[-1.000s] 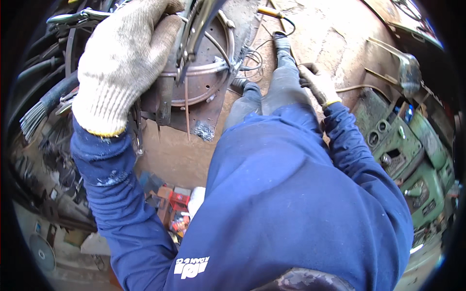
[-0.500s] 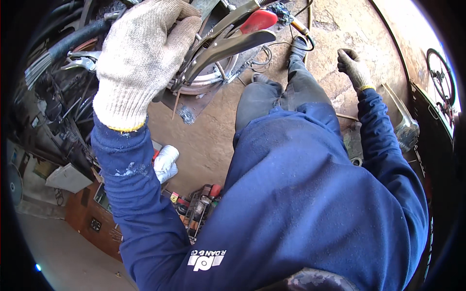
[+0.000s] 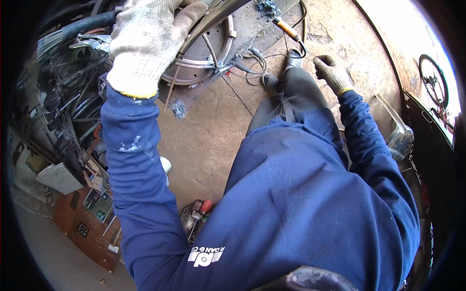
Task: The person welds components onto a curved metal plate, secures a rod with clamps, and grinds the metal surface using an angle grinder.
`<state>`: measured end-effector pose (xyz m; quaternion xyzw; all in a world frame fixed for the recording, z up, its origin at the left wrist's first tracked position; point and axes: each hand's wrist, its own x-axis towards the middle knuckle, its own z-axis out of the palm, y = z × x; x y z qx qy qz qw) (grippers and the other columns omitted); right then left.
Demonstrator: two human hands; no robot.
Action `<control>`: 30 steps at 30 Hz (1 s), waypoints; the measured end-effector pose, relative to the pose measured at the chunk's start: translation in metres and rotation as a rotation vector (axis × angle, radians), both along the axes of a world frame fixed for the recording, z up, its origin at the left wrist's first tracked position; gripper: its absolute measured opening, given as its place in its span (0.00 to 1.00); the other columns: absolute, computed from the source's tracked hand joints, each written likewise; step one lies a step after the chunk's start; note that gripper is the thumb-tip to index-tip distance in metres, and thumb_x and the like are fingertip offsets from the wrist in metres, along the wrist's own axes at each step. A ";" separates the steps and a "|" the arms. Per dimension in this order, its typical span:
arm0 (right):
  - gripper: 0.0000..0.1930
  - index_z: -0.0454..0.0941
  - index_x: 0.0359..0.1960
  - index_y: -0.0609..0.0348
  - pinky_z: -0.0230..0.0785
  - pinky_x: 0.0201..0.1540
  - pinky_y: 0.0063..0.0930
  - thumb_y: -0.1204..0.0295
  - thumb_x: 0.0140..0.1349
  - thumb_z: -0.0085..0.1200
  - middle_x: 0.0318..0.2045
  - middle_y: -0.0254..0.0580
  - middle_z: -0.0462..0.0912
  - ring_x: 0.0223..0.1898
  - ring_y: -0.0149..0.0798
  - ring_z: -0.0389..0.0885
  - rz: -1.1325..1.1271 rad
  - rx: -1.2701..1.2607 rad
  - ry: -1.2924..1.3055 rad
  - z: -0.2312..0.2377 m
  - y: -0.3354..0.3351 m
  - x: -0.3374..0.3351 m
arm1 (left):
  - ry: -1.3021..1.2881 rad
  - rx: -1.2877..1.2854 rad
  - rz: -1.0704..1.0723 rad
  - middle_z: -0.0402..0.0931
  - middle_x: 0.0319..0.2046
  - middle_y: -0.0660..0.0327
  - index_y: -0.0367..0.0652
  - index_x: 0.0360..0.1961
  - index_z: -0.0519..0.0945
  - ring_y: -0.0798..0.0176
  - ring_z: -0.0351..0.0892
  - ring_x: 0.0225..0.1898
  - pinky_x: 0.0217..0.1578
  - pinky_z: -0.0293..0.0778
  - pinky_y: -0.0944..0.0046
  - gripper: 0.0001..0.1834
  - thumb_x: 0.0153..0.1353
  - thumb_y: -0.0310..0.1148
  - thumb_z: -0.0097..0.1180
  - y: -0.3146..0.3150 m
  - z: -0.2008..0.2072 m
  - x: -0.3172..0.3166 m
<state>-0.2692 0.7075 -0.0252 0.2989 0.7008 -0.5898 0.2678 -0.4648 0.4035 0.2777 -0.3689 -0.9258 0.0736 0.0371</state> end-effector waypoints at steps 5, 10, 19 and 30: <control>0.21 0.82 0.50 0.65 0.75 0.38 0.27 0.58 0.67 0.58 0.32 0.41 0.85 0.31 0.30 0.82 0.139 0.075 0.103 0.026 -0.013 -0.043 | -0.225 0.087 0.259 0.81 0.39 0.50 0.48 0.41 0.87 0.45 0.82 0.42 0.46 0.76 0.51 0.13 0.63 0.44 0.61 0.002 -0.001 -0.006; 0.37 0.77 0.59 0.62 0.72 0.59 0.35 0.43 0.59 0.62 0.50 0.55 0.85 0.55 0.49 0.83 0.301 0.310 0.186 -0.006 -0.019 -0.087 | -0.246 0.029 0.232 0.82 0.31 0.54 0.48 0.33 0.85 0.49 0.83 0.35 0.38 0.77 0.50 0.15 0.60 0.48 0.62 0.003 -0.011 -0.015; 0.46 0.69 0.66 0.57 0.70 0.62 0.41 0.40 0.52 0.66 0.58 0.56 0.80 0.60 0.54 0.79 0.761 0.250 0.021 -0.060 -0.044 -0.169 | -0.391 0.401 0.754 0.83 0.36 0.52 0.36 0.46 0.80 0.56 0.85 0.37 0.40 0.79 0.59 0.16 0.60 0.35 0.63 0.042 0.005 -0.011; 0.23 0.79 0.49 0.64 0.79 0.45 0.44 0.64 0.54 0.62 0.37 0.58 0.86 0.42 0.55 0.87 0.663 0.332 0.155 -0.096 -0.058 -0.176 | -0.240 1.238 0.442 0.83 0.45 0.43 0.27 0.55 0.71 0.64 0.86 0.35 0.35 0.84 0.67 0.16 0.68 0.21 0.52 0.072 0.067 0.007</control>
